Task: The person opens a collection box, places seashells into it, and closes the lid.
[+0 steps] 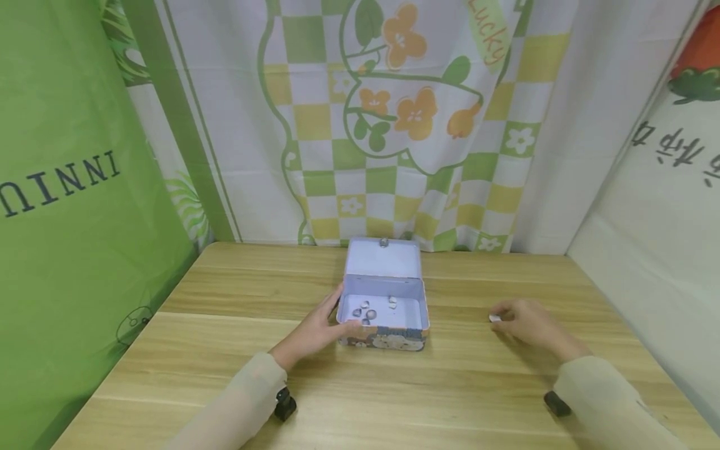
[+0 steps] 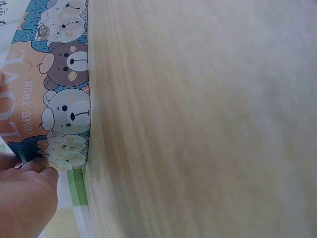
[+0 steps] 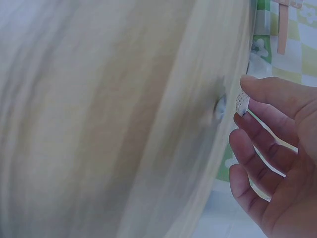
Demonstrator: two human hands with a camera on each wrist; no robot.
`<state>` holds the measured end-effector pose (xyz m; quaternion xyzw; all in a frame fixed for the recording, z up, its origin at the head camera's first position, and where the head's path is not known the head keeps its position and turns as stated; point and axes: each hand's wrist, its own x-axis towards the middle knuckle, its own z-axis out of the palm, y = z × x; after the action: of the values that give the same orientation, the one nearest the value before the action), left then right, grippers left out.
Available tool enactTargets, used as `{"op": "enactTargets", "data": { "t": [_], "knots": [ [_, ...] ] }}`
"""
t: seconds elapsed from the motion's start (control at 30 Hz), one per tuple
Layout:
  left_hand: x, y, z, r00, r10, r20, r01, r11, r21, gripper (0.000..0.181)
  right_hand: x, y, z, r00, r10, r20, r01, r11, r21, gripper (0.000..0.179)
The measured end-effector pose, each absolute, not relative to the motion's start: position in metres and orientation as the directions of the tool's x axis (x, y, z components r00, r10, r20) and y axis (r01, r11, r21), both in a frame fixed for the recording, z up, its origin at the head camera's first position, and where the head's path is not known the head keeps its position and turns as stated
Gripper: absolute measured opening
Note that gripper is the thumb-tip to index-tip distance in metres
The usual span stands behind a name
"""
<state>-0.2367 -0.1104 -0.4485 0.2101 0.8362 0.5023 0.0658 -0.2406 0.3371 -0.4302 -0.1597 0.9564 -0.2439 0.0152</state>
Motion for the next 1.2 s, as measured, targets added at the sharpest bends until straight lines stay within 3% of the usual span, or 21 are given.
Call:
{"op": "enactTargets", "data": {
  "t": [0.3, 0.73, 1.2],
  "knots": [
    [-0.238, -0.111, -0.45, -0.897, 0.429, 0.112, 0.297, 0.396, 0.869, 0.095, -0.242, 0.32, -0.416, -0.948, -0.318, 0.004, -0.279, 0.827, -0.489, 0.035],
    [-0.237, -0.112, -0.449, -0.905, 0.416, 0.091, 0.282, 0.425, 0.86, 0.1, -0.243, 0.288, -0.389, -0.915, -0.38, 0.133, -0.401, 0.832, -0.384, 0.027],
    [-0.236, -0.111, -0.446, -0.903, 0.419, 0.093, 0.282, 0.415, 0.865, 0.097, -0.245, 0.244, -0.375, -0.863, -0.461, 0.207, -0.505, 0.772, -0.386, 0.021]
  ]
}}
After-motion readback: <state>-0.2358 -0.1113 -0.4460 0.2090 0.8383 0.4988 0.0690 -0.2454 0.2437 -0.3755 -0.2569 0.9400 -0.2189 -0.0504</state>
